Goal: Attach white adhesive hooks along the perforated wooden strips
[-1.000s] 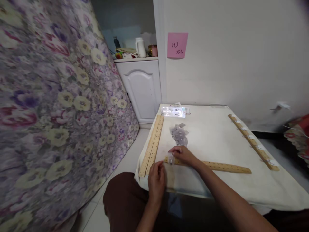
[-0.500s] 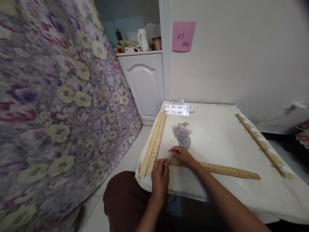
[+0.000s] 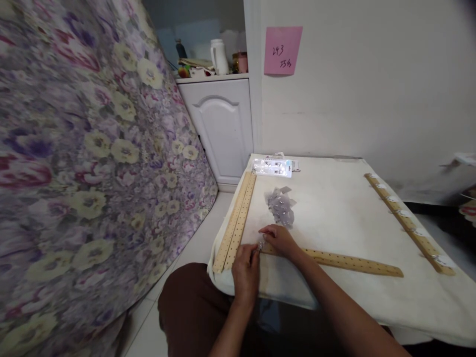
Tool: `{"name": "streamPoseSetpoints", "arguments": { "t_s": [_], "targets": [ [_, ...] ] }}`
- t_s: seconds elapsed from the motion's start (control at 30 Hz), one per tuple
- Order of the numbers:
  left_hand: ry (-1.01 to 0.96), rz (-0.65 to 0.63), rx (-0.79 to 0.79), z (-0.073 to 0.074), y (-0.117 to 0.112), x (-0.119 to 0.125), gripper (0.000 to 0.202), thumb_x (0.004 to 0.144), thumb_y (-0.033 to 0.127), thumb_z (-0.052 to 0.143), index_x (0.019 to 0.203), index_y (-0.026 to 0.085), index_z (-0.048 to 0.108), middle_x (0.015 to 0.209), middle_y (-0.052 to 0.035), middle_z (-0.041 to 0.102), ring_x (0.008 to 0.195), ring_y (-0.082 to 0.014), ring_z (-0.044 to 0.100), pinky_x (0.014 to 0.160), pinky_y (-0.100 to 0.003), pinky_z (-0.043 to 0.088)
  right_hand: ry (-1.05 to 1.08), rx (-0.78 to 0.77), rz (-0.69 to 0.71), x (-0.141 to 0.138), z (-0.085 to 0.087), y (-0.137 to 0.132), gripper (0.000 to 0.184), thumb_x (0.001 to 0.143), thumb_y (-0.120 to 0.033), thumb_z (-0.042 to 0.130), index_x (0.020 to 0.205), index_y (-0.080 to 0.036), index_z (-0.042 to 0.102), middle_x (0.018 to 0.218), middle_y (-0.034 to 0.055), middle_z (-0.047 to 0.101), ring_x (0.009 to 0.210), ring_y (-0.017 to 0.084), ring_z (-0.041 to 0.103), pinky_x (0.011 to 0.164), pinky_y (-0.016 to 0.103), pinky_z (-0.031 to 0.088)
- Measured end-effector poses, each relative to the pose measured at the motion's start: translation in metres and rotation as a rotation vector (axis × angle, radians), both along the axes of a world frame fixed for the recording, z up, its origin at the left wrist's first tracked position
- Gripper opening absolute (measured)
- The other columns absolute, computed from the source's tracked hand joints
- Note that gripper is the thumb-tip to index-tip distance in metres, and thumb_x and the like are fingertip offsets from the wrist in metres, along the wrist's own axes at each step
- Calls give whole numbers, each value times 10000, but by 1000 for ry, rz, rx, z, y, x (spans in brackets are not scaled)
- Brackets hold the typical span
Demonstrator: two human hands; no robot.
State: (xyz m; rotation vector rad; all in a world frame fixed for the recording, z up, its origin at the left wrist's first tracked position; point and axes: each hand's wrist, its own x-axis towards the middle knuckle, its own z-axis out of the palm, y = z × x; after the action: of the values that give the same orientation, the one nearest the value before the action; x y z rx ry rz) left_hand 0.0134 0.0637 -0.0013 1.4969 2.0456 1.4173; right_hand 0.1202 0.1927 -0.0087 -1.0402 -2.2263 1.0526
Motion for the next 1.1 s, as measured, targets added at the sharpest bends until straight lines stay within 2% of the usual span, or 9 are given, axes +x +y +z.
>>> {"name": "streamPoseSetpoints", "arguments": {
  "t_s": [0.43,0.6,0.73,1.1],
  "targets": [
    [15,18,11,-1,2,1,154,864,292,498,869,229,638,861,-36,602,850,-190,572,785,-306,440,-12,-29,2,-1,-4,2,267,794,-186,523,991,-206,702,990,64,707,926,196,623,840,307,444],
    [28,11,11,-1,1,2,154,869,265,487,870,229,637,853,-29,592,844,-182,571,779,-294,436,-26,-11,5,0,-2,1,270,797,-231,534,1009,-190,697,931,74,706,841,195,627,763,297,448],
    [38,11,2,0,1,2,157,873,250,479,874,228,634,857,-27,581,839,-178,567,776,-293,436,-35,-27,15,1,0,0,289,756,-281,607,1019,-195,691,900,60,697,753,175,608,699,279,442],
    [74,8,-25,-4,2,1,165,892,241,451,878,220,615,861,-24,566,834,-168,560,766,-286,431,-42,-75,14,0,-3,2,336,687,-263,685,1016,-198,685,885,38,685,778,168,603,714,274,444]
  ]
}}
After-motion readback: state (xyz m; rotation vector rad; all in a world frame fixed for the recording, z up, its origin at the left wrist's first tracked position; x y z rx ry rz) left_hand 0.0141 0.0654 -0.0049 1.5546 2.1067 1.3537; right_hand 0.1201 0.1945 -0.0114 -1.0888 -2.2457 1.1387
